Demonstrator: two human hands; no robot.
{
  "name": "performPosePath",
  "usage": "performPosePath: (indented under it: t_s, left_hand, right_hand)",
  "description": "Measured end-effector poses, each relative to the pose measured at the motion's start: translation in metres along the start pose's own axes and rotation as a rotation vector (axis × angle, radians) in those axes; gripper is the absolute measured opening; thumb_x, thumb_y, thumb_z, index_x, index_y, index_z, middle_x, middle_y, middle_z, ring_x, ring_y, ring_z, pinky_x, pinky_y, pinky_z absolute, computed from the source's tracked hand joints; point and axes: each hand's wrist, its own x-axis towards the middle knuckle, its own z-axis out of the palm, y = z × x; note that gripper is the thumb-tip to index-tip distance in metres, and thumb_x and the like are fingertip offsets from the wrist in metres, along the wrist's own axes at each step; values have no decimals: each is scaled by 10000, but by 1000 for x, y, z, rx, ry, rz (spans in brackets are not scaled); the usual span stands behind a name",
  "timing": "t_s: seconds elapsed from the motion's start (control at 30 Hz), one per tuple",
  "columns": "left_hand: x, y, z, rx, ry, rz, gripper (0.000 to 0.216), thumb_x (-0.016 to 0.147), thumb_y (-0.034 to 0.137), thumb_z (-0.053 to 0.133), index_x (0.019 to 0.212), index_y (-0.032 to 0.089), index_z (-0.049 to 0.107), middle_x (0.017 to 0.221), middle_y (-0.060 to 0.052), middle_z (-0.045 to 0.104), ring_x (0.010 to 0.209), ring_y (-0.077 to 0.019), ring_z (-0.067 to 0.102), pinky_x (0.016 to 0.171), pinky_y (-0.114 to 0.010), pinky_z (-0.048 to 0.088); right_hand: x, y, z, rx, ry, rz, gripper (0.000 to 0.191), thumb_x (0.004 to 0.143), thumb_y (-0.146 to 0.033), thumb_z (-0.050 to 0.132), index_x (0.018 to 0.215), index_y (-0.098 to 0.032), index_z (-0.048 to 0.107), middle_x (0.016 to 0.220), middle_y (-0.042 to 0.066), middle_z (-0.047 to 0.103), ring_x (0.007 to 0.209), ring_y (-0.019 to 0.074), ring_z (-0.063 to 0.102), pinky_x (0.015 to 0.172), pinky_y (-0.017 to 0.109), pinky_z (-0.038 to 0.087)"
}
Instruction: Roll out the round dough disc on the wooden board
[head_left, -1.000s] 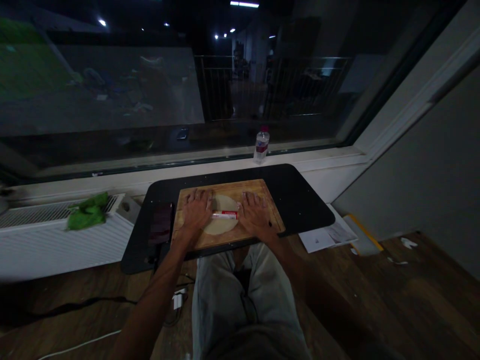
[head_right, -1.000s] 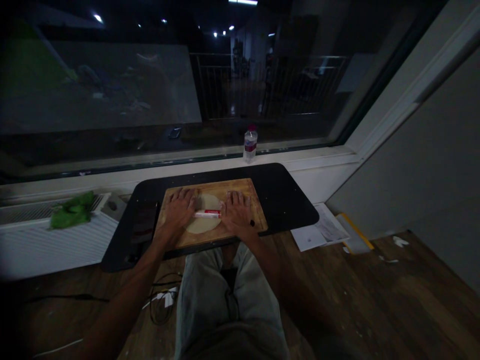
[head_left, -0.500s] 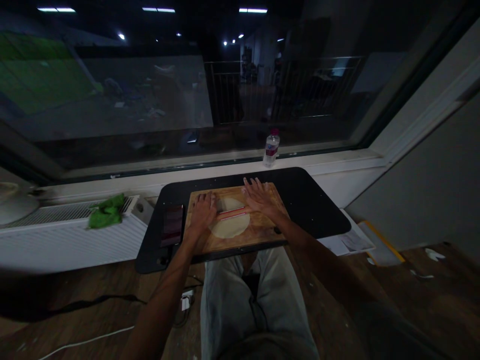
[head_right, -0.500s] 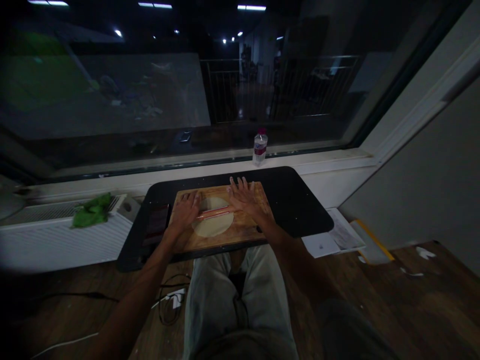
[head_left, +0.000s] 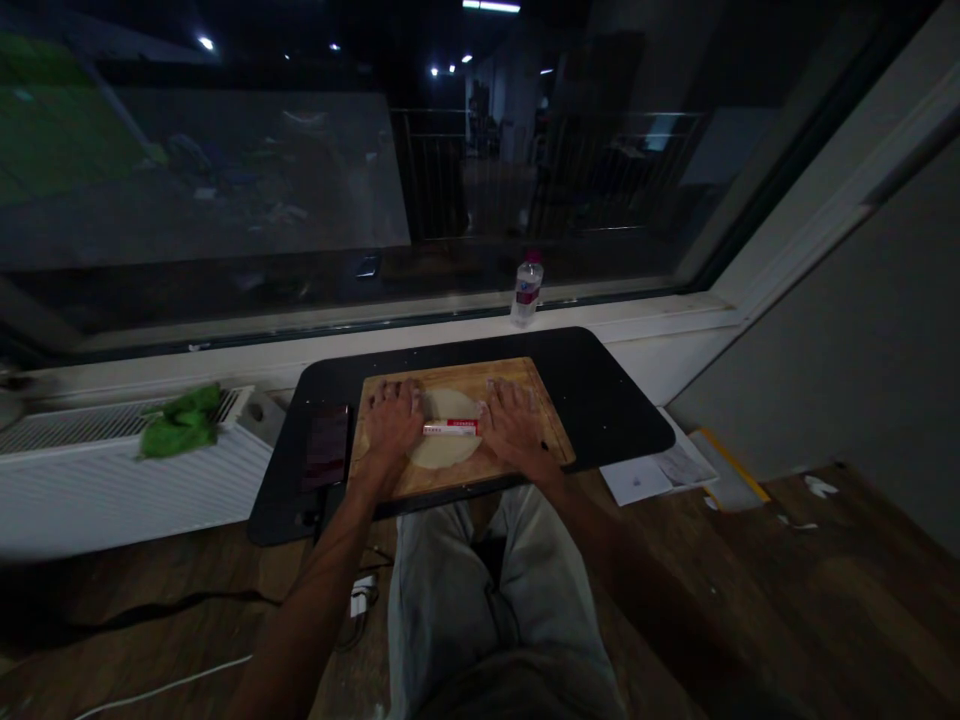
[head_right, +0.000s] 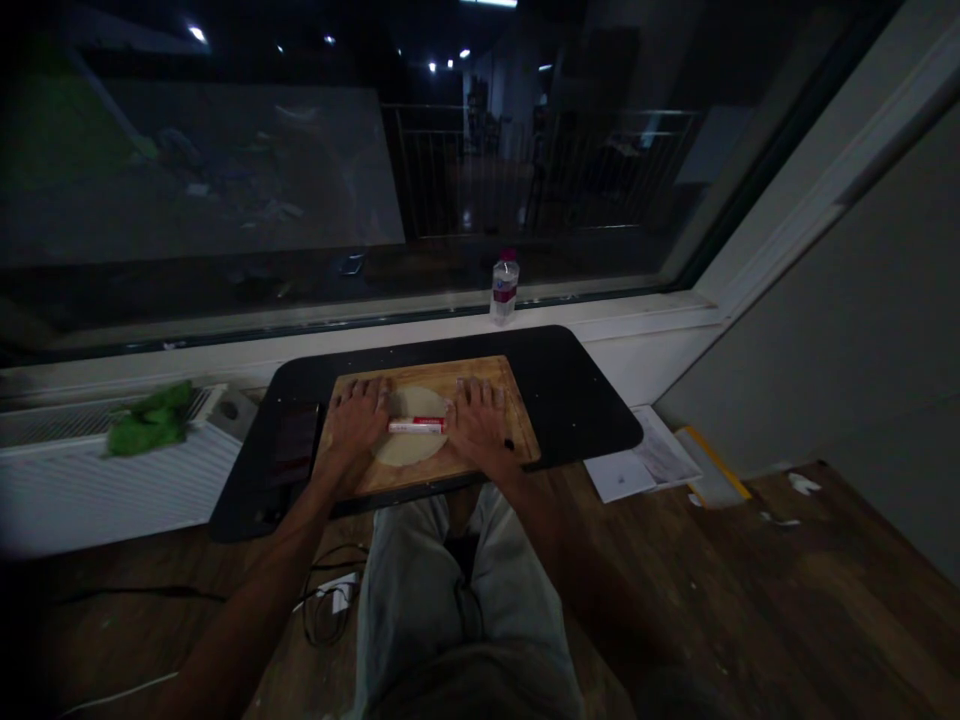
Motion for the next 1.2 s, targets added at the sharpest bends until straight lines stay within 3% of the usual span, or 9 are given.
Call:
performPosePath:
  t_s: [0.17, 0.27, 0.4, 0.6, 0.7, 0.8, 1.0, 1.1, 1.2]
  left_hand:
    - [-1, 0, -3, 16, 4, 65, 547, 1161, 335, 319, 1573, 137, 621, 1546, -219, 683, 1497, -396, 572, 1215, -567, 469]
    - [0, -1, 0, -4, 12, 72, 542, 1162, 325, 318, 1580, 130, 604, 1545, -227, 675, 1456, -394, 595, 1205, -574, 477]
    - [4, -6, 5, -26, -33, 53, 504, 1159, 338, 366, 1573, 168, 598, 1526, -228, 679, 1452, -375, 598, 1202, -550, 478]
    - [8, -3, 8, 9, -43, -9, 544, 1161, 374, 313, 1534, 172, 654, 1563, -228, 662, 1513, -417, 548, 1201, -604, 479]
    - [10, 0, 11, 2, -56, 5, 568, 1159, 406, 321, 1567, 172, 640, 1589, -221, 655, 1559, -426, 514, 1242, -628, 449]
    - [11, 1, 15, -13, -47, 6, 601, 1158, 404, 321, 1619, 133, 595, 1668, -232, 589, 1652, -427, 416, 1318, -637, 374]
    - [16, -5, 27, -90, -41, 19, 636, 1150, 376, 317, 1658, 56, 526, 1820, -266, 362, 1746, -402, 246, 1394, -652, 244]
    - [15, -11, 33, -137, -45, 46, 639, 1148, 354, 311, 1688, 51, 469, 1842, -267, 305, 1747, -378, 251, 1387, -649, 265]
    - [12, -17, 32, -136, -33, 62, 650, 1146, 336, 298, 1711, 39, 418, 1837, -276, 304, 1744, -372, 262, 1378, -655, 285]
  right_hand:
    - [70, 11, -4, 45, -168, -4, 649, 1210, -441, 270, 1826, -235, 273, 1825, 133, 414, 1717, 358, 303, 1392, 650, 180]
    - [105, 8, -6, 74, -213, -50, 639, 1220, -467, 214, 1824, -269, 274, 1853, 104, 365, 1738, 339, 246, 1402, 660, 149]
    - [117, 5, -6, 66, -232, -102, 641, 1219, -477, 213, 1822, -272, 277, 1858, 103, 354, 1738, 341, 250, 1401, 675, 149]
    - [59, 14, 2, 7, -206, -129, 666, 1200, -410, 313, 1815, -156, 284, 1855, 161, 332, 1751, 374, 215, 1404, 662, 173]
    - [15, 11, 5, -5, -87, -164, 655, 1181, -344, 335, 1782, -82, 341, 1806, 216, 405, 1726, 384, 289, 1398, 686, 183]
    - [-30, -8, 2, 19, 21, -131, 669, 1175, -357, 361, 1761, -32, 354, 1760, 255, 467, 1695, 388, 361, 1382, 670, 244]
    - [-104, -76, -4, 86, 48, -121, 748, 1142, -381, 480, 1678, 134, 392, 1789, 352, 340, 1724, 432, 276, 1405, 606, 248]
    - [-120, -98, -6, 138, 31, -110, 784, 1135, -394, 487, 1711, 118, 341, 1816, 346, 268, 1738, 451, 217, 1393, 655, 260]
    - [-115, -97, -12, 162, -21, -97, 767, 1151, -423, 438, 1743, 56, 340, 1835, 298, 264, 1747, 427, 203, 1404, 669, 231]
